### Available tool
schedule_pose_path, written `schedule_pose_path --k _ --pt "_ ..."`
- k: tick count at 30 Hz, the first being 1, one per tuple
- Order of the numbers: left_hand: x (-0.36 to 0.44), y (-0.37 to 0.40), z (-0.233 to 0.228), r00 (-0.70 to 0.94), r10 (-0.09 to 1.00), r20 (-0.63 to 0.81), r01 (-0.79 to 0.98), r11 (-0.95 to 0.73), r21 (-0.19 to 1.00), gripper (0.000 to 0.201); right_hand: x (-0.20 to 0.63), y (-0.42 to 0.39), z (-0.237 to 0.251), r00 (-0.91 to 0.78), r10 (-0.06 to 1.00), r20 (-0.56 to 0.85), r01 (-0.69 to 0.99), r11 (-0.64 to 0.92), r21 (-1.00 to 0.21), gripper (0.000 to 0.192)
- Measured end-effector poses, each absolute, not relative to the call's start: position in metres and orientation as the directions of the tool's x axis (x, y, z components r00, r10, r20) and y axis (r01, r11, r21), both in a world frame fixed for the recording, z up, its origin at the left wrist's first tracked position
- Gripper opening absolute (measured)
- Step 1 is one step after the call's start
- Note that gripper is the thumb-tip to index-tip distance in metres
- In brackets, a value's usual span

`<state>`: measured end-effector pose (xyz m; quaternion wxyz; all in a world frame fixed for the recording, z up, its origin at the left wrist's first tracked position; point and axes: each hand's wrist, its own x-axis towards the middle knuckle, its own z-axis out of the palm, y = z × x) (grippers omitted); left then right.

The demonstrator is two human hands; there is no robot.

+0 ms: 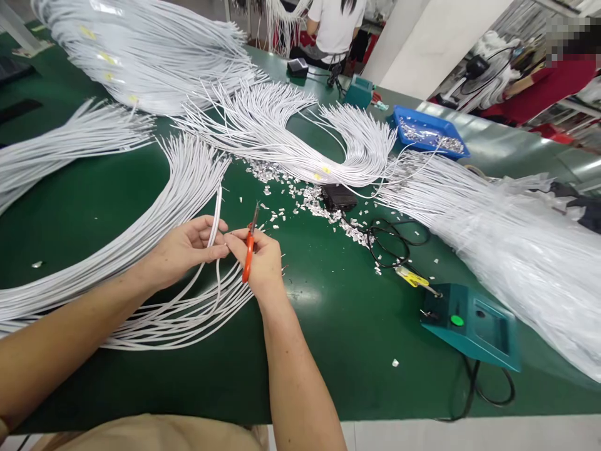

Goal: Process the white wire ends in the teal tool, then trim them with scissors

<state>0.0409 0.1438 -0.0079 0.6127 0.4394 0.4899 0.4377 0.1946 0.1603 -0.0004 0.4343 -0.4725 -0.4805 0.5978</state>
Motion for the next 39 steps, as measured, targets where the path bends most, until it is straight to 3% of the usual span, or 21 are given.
schedule_pose_path --k 2,7,9,12,15,20,26,29,33,36,39 --pt "0.041 0.144 -0.007 0.139 0.964 -0.227 -0.113 0.243 0.963 0.030 0.195 0.161 -0.002 -0.104 0.985 -0.134 -0.084 -0.143 -0.986 0.019" --pt "0.041 0.143 -0.006 0.078 0.965 -0.250 -0.029 0.253 0.967 0.027 0.202 0.165 -0.001 0.369 0.929 -0.007 -0.066 0.019 -0.998 0.022" --pt "0.041 0.143 -0.005 0.101 0.965 -0.244 -0.022 0.247 0.969 0.025 0.205 0.165 0.003 0.400 0.915 0.057 -0.020 0.071 -0.997 0.022" --pt "0.043 0.142 -0.003 0.210 0.944 -0.253 -0.059 0.270 0.961 0.021 0.207 0.164 0.007 0.264 0.964 0.038 -0.057 0.055 -0.997 0.017" --pt "0.043 0.141 -0.003 0.354 0.895 -0.271 -0.053 0.308 0.950 0.017 0.208 0.165 0.004 0.032 0.998 -0.063 -0.240 -0.053 -0.969 0.022" --pt "0.042 0.139 -0.004 0.490 0.817 -0.305 -0.107 0.403 0.909 0.023 0.211 0.169 -0.002 -0.267 0.949 -0.170 -0.432 -0.276 -0.859 0.024" --pt "0.043 0.140 0.004 0.462 0.823 -0.331 -0.248 0.478 0.842 0.028 0.200 0.164 -0.002 -0.330 0.925 -0.189 -0.391 -0.316 -0.865 0.020" --pt "0.044 0.142 0.002 0.374 0.879 -0.296 -0.307 0.419 0.855 0.029 0.192 0.160 -0.004 -0.388 0.894 -0.226 -0.359 -0.372 -0.856 0.021" --pt "0.043 0.145 -0.005 0.265 0.927 -0.267 -0.268 0.337 0.902 0.026 0.192 0.160 -0.005 -0.255 0.948 -0.189 -0.204 -0.244 -0.948 0.026" --pt "0.040 0.147 -0.006 0.193 0.948 -0.254 -0.207 0.292 0.934 0.030 0.200 0.163 -0.006 -0.128 0.985 -0.112 0.132 -0.095 -0.987 0.024" --pt "0.038 0.147 -0.004 0.156 0.962 -0.226 -0.145 0.248 0.958 0.028 0.206 0.165 -0.008 -0.153 0.986 -0.063 0.488 0.020 -0.872 0.022"
